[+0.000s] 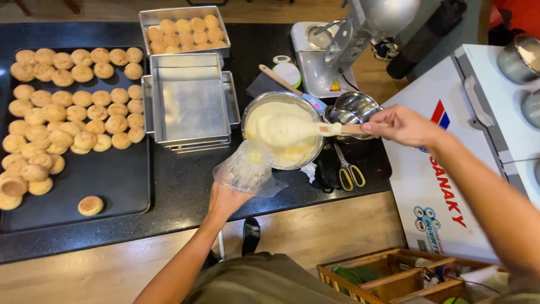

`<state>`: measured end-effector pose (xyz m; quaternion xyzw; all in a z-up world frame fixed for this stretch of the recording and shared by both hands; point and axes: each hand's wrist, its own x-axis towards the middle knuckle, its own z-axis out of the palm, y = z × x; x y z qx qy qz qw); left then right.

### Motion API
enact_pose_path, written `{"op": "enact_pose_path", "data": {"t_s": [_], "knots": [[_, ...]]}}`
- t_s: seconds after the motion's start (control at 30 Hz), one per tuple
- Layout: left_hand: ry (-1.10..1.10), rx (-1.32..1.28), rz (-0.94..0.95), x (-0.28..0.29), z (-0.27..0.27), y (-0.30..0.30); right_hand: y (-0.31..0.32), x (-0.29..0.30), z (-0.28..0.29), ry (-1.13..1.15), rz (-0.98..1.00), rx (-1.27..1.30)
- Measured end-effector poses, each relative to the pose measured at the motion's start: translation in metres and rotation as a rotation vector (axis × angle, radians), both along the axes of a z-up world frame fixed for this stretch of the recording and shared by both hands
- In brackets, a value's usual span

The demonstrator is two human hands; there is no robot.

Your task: Filling baked cream puff shells with cream using a pastry piping bag.

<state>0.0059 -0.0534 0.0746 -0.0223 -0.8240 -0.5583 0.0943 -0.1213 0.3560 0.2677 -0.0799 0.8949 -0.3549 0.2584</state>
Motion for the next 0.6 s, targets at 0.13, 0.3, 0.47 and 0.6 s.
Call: {"op": "enact_pose_path", "data": {"t_s": [0.13, 0.3, 0.47, 0.6], "knots": [[0.087, -0.029, 0.017, 0.007, 0.005, -0.004, -0.08, 0.0, 0.066, 0.052, 0.225, 0.346], [0.126, -0.03, -0.003, 0.019, 0.016, -0.005, -0.191, 0.013, 0.131, 0.286, 0.651, 0.917], [0.176, -0.039, -0.058, 0.025, -0.01, -0.006, -0.276, 0.058, 0.11, 0.419, 0.847, 1.087], [0.163, -0.054, -0.013, 0.034, 0.002, -0.015, -0.3, 0.076, 0.106, 0.516, 0.993, 1.076]]}}
